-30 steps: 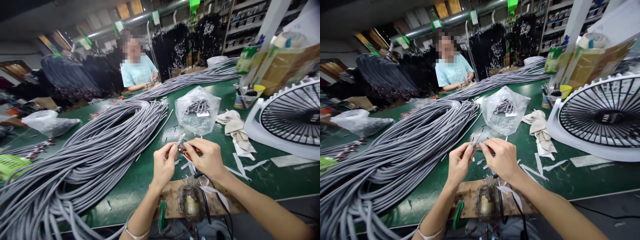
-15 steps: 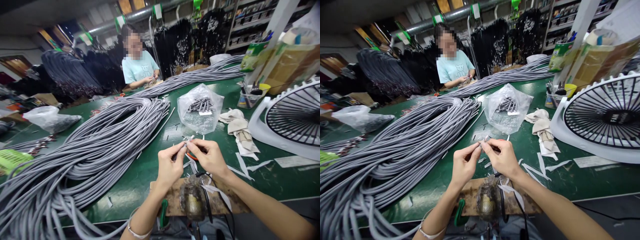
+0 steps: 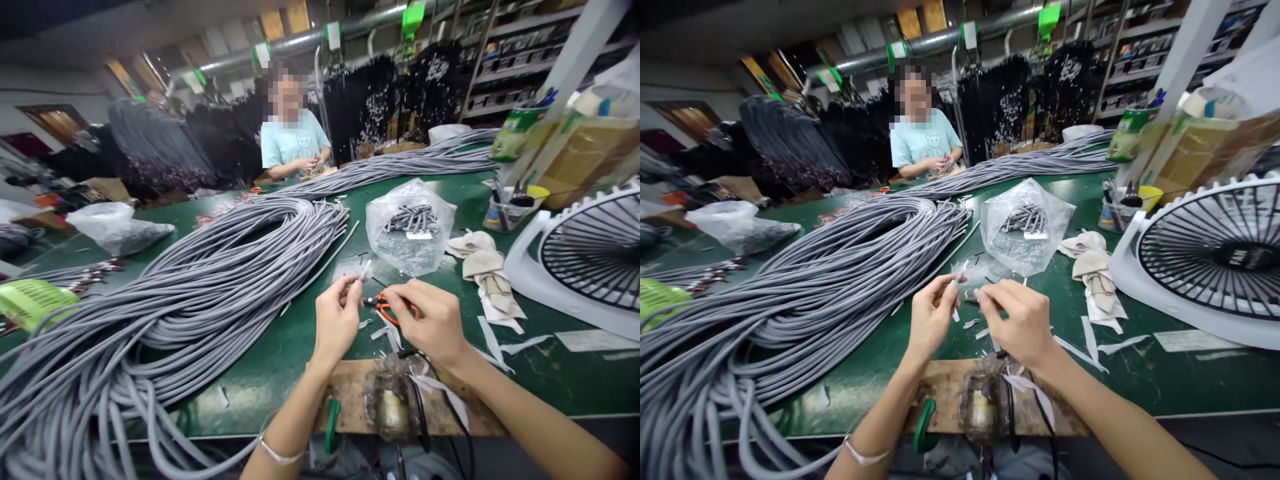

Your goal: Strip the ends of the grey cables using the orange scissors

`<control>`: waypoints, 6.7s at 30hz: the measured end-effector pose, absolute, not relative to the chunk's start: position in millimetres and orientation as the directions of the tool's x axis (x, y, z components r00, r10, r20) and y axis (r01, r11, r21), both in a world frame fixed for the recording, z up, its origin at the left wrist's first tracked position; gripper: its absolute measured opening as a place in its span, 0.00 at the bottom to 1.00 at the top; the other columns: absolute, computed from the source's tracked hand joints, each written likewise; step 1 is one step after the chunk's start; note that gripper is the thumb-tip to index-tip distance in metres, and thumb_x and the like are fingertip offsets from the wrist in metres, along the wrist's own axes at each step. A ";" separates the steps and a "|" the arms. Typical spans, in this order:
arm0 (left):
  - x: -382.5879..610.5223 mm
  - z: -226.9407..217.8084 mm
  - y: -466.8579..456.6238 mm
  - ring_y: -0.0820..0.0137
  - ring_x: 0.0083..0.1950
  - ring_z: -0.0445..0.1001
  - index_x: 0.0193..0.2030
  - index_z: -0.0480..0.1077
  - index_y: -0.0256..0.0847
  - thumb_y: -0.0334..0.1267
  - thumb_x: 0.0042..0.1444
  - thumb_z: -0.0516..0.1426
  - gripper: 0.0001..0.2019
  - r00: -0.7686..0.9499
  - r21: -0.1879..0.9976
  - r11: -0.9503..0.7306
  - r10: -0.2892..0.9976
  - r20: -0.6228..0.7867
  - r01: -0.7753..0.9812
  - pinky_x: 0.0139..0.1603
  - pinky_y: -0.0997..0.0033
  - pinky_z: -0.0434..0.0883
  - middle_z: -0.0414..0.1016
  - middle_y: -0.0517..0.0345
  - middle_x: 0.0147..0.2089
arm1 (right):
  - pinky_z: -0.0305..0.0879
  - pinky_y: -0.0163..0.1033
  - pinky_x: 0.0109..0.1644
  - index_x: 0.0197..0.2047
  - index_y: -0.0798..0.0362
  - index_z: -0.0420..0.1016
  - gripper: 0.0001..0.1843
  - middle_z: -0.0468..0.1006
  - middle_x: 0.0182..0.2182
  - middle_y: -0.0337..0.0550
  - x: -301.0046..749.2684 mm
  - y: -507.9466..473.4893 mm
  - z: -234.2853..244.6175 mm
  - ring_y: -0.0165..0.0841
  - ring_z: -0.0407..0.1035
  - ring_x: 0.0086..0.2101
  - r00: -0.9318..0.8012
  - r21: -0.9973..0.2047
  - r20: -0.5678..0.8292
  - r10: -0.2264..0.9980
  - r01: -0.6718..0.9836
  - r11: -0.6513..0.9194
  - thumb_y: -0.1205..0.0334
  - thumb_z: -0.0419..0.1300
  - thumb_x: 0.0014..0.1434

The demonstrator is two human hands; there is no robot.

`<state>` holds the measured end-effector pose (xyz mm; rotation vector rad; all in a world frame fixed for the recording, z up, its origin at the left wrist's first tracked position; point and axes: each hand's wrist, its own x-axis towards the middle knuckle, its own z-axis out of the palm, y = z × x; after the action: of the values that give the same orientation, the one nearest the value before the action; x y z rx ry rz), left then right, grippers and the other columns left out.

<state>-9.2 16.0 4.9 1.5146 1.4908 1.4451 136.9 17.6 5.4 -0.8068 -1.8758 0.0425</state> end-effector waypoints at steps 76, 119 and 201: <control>11.5 -0.7 3.7 0.78 0.23 0.62 0.30 0.70 0.34 0.41 0.53 0.56 0.11 -0.110 0.959 -0.188 0.970 0.215 0.213 0.24 0.81 0.60 0.67 0.60 0.24 | 0.69 0.31 0.29 0.43 0.53 0.71 0.14 0.78 0.27 0.40 133.1 23.8 3.4 0.30 0.73 0.26 0.047 -0.910 0.408 0.912 0.104 0.401 0.68 0.57 0.50; 13.7 5.5 -0.9 0.71 0.28 0.72 0.33 0.74 0.35 0.38 0.50 0.58 0.08 -0.177 0.978 -0.186 0.964 0.199 0.090 0.26 0.77 0.68 0.74 0.56 0.26 | 0.66 0.32 0.25 0.40 0.53 0.64 0.15 0.75 0.27 0.40 145.1 31.7 12.9 0.30 0.70 0.24 0.027 -0.952 0.306 0.952 0.023 0.306 0.58 0.61 0.49; 5.2 16.0 -8.2 0.76 0.22 0.62 0.34 0.74 0.34 0.31 0.56 0.53 0.08 0.152 0.652 -0.554 0.810 0.567 0.518 0.24 0.76 0.60 0.69 0.58 0.22 | 0.46 0.31 0.22 0.20 0.55 0.57 0.18 0.53 0.19 0.32 156.3 24.6 15.7 0.23 0.48 0.21 -0.365 -0.903 0.363 0.857 0.089 0.420 0.56 0.54 0.57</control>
<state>5.2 -8.2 16.0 2.1300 1.2803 1.3585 156.3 24.6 15.7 -0.8227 -1.7511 1.0430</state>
